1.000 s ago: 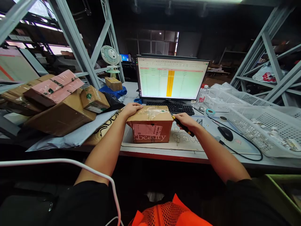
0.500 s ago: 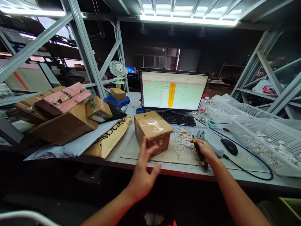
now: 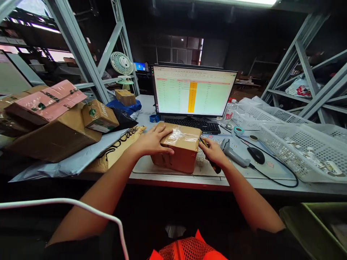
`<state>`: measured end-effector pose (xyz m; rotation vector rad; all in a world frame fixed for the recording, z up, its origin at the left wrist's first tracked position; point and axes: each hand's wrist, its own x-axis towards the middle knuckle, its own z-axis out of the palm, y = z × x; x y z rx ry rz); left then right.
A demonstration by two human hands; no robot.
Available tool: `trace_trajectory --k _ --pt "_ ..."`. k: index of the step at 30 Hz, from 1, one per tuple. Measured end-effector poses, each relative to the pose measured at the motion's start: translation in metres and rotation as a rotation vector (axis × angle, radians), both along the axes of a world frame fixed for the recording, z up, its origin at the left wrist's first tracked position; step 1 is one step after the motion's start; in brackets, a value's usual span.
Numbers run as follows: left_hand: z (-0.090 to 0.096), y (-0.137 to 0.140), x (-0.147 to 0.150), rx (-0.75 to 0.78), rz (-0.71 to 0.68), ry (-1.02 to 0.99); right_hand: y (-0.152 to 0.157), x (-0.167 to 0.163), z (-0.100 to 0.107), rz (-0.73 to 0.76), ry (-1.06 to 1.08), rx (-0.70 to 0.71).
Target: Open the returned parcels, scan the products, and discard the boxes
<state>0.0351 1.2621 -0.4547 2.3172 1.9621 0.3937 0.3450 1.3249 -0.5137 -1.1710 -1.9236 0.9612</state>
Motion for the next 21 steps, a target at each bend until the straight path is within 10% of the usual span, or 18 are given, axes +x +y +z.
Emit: trace_trajectory --k 12,16,21 --pt "-0.006 -0.016 0.020 0.079 0.105 0.147 -0.049 -0.003 -0.015 0.027 0.150 -0.029" --pt "-0.047 -0.027 0.031 0.554 0.050 0.084 -0.024 0.036 0.005 -0.113 -0.113 0.242" --pt "-0.093 -0.031 0.044 1.027 -0.006 -0.052 0.002 0.011 0.083 -0.222 -0.642 0.730"
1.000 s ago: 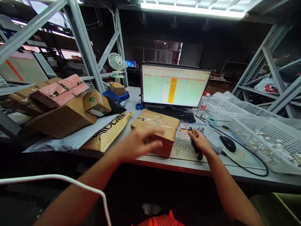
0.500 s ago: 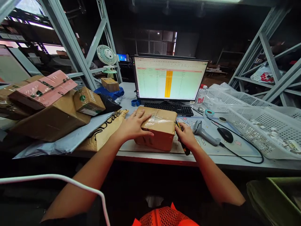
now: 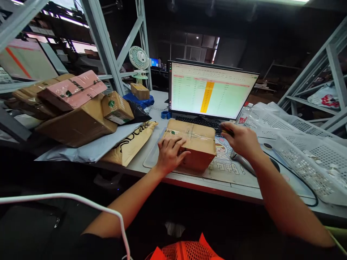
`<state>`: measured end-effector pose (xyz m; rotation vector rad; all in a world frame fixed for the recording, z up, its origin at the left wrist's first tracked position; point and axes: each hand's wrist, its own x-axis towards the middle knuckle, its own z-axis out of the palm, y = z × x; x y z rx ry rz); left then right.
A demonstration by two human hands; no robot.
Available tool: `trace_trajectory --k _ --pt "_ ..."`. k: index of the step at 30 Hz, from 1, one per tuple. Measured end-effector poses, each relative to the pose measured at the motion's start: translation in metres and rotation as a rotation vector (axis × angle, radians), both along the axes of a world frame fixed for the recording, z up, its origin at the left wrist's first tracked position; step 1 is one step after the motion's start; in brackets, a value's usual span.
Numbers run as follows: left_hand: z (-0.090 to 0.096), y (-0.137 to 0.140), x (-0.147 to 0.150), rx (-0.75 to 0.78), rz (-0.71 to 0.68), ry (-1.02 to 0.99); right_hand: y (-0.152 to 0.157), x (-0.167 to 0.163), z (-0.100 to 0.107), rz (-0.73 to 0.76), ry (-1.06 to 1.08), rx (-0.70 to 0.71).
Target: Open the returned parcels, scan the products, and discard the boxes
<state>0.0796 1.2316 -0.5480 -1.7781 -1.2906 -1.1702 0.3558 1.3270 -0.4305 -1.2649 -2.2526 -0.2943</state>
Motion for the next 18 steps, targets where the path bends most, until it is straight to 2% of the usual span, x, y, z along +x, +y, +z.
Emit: trace_trajectory --k 2,4,7,9,13,18 --pt "-0.004 0.004 0.002 0.061 -0.007 -0.039 0.000 -0.048 0.027 0.105 -0.251 0.017" --pt "-0.002 0.008 0.002 0.069 -0.017 -0.053 -0.001 -0.102 0.042 0.223 -0.448 0.032" --pt "0.001 0.010 0.002 0.065 -0.025 -0.065 -0.004 -0.169 0.045 0.350 -0.605 0.079" --pt "0.001 0.011 0.001 0.063 -0.013 -0.071 -0.005 -0.194 0.041 0.400 -0.679 0.100" --pt "-0.003 0.012 -0.001 0.037 0.020 -0.068 -0.008 -0.203 0.037 0.454 -0.781 0.104" --pt "-0.003 0.014 0.000 0.047 0.004 -0.080 -0.014 -0.166 0.043 0.395 -0.924 0.042"
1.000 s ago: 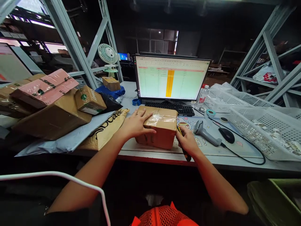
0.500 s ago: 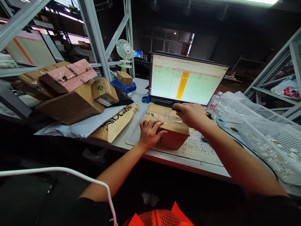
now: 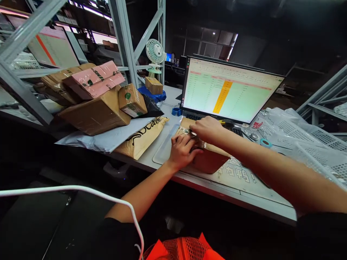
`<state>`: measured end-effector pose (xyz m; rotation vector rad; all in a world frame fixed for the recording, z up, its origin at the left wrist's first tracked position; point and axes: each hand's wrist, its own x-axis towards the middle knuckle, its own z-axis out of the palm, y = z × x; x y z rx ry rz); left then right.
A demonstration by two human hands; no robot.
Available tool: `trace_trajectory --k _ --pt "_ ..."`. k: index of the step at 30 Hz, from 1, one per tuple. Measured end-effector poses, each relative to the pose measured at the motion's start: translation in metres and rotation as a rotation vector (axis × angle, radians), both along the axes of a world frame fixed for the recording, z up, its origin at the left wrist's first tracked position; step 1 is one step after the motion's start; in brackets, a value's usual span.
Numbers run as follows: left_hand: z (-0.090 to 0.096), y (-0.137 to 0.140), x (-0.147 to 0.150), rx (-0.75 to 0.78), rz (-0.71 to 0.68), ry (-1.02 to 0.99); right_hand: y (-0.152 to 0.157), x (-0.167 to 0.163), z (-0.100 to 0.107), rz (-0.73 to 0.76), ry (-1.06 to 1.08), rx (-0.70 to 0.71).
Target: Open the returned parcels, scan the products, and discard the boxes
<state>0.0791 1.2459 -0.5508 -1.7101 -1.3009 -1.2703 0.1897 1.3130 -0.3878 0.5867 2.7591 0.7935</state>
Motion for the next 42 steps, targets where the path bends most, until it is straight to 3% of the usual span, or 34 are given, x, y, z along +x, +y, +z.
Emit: trace_trajectory --k 5,8,10,12,16,19,21,24,27,30,33,36,42 --pt "0.003 -0.002 0.000 0.017 -0.045 0.003 -0.009 0.081 0.016 -0.238 -0.068 -0.015" --pt "0.004 -0.004 0.000 0.029 -0.034 -0.001 -0.005 0.133 0.010 -0.433 -0.060 -0.015" --pt "0.005 -0.004 0.003 0.059 -0.023 0.001 0.002 0.160 -0.013 -0.559 -0.026 -0.040" --pt "0.006 -0.006 0.008 0.075 -0.010 0.013 0.011 0.182 -0.051 -0.634 0.065 -0.106" --pt "0.010 -0.021 0.020 0.011 0.023 0.016 0.026 0.206 -0.135 -0.575 0.316 -0.217" --pt "0.016 -0.038 0.025 -0.090 0.055 0.042 0.031 0.209 -0.158 -0.473 0.541 -0.208" --pt "0.025 -0.049 0.025 -0.139 0.061 0.091 0.027 0.201 -0.147 -0.393 0.842 -0.161" --pt "0.046 -0.057 0.018 -0.251 0.021 0.189 0.006 0.172 -0.114 -0.141 1.258 -0.106" --pt "0.074 -0.047 0.006 -0.436 -0.021 0.284 -0.023 0.135 -0.098 0.084 1.176 -0.131" --pt "0.101 -0.023 -0.008 -0.553 0.013 0.358 -0.042 0.110 -0.111 0.171 0.992 -0.048" --pt "0.120 0.001 -0.021 -0.557 -0.017 0.484 -0.049 0.108 -0.130 0.215 0.990 0.047" --pt "0.125 0.005 -0.028 -0.487 -0.137 0.633 -0.057 0.115 -0.140 0.250 1.012 0.093" --pt "0.114 -0.020 -0.037 -0.438 -0.340 0.816 -0.081 0.118 -0.145 0.253 1.033 0.127"
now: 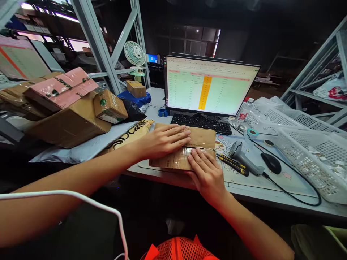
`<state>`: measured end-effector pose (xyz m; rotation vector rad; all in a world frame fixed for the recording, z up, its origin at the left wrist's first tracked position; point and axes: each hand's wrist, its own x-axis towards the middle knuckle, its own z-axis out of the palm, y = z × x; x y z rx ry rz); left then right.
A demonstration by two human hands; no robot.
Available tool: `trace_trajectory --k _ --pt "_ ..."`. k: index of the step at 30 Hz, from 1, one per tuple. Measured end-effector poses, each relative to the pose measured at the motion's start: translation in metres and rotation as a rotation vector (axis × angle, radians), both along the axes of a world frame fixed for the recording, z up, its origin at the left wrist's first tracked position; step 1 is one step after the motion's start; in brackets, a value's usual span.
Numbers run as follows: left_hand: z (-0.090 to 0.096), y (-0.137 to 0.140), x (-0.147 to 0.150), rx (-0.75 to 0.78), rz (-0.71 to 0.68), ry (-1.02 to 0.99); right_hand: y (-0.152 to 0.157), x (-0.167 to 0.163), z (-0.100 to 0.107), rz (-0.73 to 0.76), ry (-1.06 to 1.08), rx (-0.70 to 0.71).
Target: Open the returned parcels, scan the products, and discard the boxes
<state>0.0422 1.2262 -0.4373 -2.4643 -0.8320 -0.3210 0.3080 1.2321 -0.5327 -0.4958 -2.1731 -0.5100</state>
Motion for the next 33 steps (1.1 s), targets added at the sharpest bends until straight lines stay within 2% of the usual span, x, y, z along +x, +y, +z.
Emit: trace_trajectory --k 3,7,15,18,22,27,33 --pt "-0.003 -0.005 -0.001 -0.042 -0.016 -0.029 -0.007 0.002 -0.003 -0.002 0.006 -0.004" --pt "-0.001 -0.004 -0.001 -0.051 0.029 -0.076 -0.012 0.004 -0.004 -0.005 -0.007 -0.003" --pt "0.018 -0.003 -0.006 -0.178 0.026 -0.054 -0.022 0.006 -0.007 -0.007 0.000 -0.021" --pt "0.020 -0.007 -0.001 -0.211 0.089 0.005 -0.024 0.006 -0.009 -0.002 0.000 -0.023" --pt "0.011 -0.015 0.007 -0.131 0.167 0.104 -0.026 0.006 -0.010 -0.007 0.010 -0.019" --pt "-0.001 -0.018 0.008 0.024 0.144 0.152 -0.026 0.006 -0.009 -0.012 0.016 -0.017" --pt "0.006 -0.011 0.009 -0.008 0.149 0.155 -0.018 0.009 -0.004 0.006 0.009 -0.020"
